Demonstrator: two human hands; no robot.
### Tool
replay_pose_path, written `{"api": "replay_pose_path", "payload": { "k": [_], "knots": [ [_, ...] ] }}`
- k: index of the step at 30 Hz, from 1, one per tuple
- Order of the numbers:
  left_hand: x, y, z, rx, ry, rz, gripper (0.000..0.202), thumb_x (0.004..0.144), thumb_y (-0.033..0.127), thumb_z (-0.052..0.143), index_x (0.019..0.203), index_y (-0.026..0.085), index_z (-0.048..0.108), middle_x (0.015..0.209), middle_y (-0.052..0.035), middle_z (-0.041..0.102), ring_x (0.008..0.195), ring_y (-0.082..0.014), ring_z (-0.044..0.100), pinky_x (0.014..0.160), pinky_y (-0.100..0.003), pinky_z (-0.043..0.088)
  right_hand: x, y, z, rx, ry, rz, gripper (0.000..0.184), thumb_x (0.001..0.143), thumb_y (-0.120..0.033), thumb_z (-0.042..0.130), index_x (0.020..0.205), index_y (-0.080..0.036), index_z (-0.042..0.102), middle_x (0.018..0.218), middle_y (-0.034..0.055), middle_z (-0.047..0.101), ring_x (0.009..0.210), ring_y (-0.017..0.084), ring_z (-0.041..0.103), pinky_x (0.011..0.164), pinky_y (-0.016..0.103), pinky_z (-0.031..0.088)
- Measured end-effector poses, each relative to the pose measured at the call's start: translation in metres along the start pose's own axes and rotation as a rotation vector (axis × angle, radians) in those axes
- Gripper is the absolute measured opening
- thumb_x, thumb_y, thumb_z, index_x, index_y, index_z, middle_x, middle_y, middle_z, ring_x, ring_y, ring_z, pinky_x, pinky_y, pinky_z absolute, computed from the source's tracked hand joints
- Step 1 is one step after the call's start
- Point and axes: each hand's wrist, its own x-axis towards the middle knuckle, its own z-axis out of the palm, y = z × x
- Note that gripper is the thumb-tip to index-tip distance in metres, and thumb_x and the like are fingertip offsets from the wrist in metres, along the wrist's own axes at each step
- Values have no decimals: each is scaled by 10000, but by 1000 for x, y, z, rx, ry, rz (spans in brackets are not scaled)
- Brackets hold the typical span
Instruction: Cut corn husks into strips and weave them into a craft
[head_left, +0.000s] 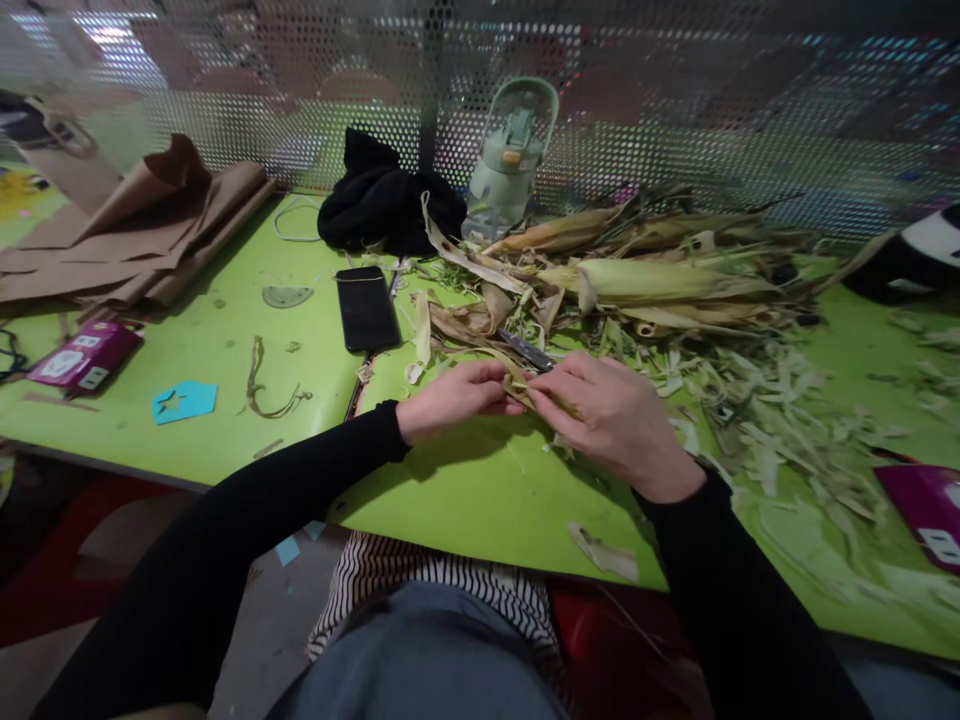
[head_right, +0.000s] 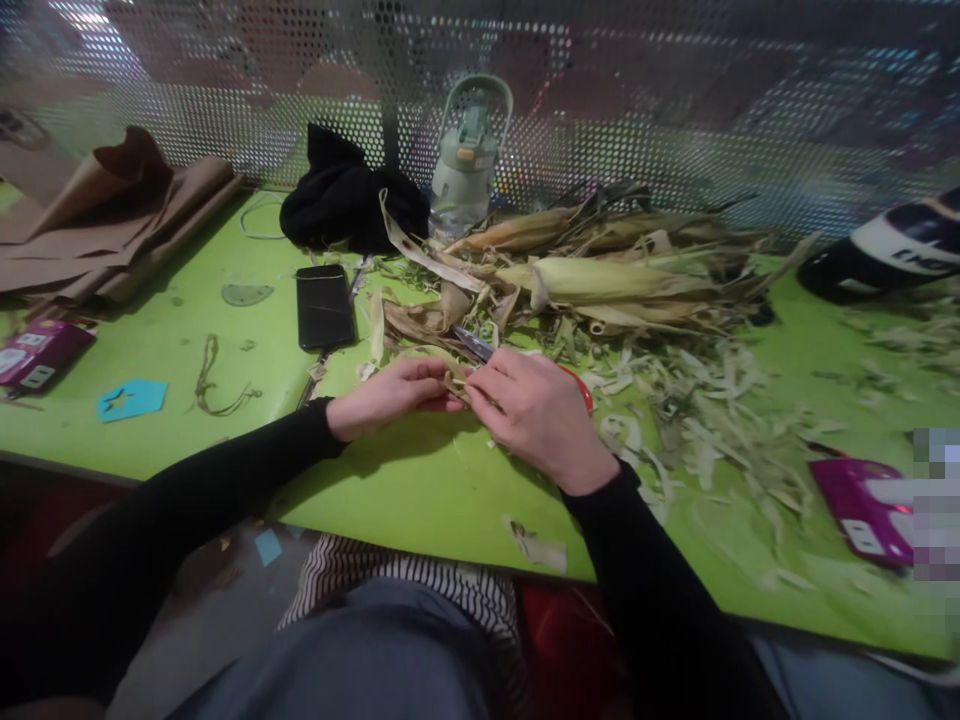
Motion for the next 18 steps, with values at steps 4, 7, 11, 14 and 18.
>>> {"api": "replay_pose_path", "payload": {
  "k": [4,7,11,14,18],
  "knots": [
    [2,-5,-3,52,-53,57,157,940,100,530,852,114,659,881,-3,670,830,-75,635,1090,-399,434,-2,-2,0,-11,-12,45,202,966,-218,558,839,-157,703,765,78,659,701,197,576,646,336,431],
    [3,-7,-4,116,-74,78,152,949,116,519,852,118,636,866,-4,635,817,-86,624,1047,-393,459,-2,-4,-1,3,-64,89,240,988,-233,513,848,-182,700,778,79,654,717,207,575,659,349,434],
    [3,-9,-9,306,-75,134,111,940,163,542,920,132,647,884,-23,636,838,-126,625,986,-384,488,-1,-3,-2,6,-122,58,268,1004,-252,486,856,-206,704,797,83,662,767,237,582,698,376,433],
    [2,-9,-11,410,-74,158,107,921,198,579,939,141,668,915,-43,667,909,-163,638,1001,-400,488,-1,1,-1,67,-98,36,265,1008,-240,479,891,-208,714,839,99,681,812,254,585,729,385,438],
    [0,-9,-11,338,-138,135,143,938,210,557,938,129,675,990,-70,680,959,-165,652,1036,-402,480,-2,11,-3,180,-89,-15,212,991,-211,519,916,-203,717,855,85,694,801,241,584,712,369,411]
  ]
}}
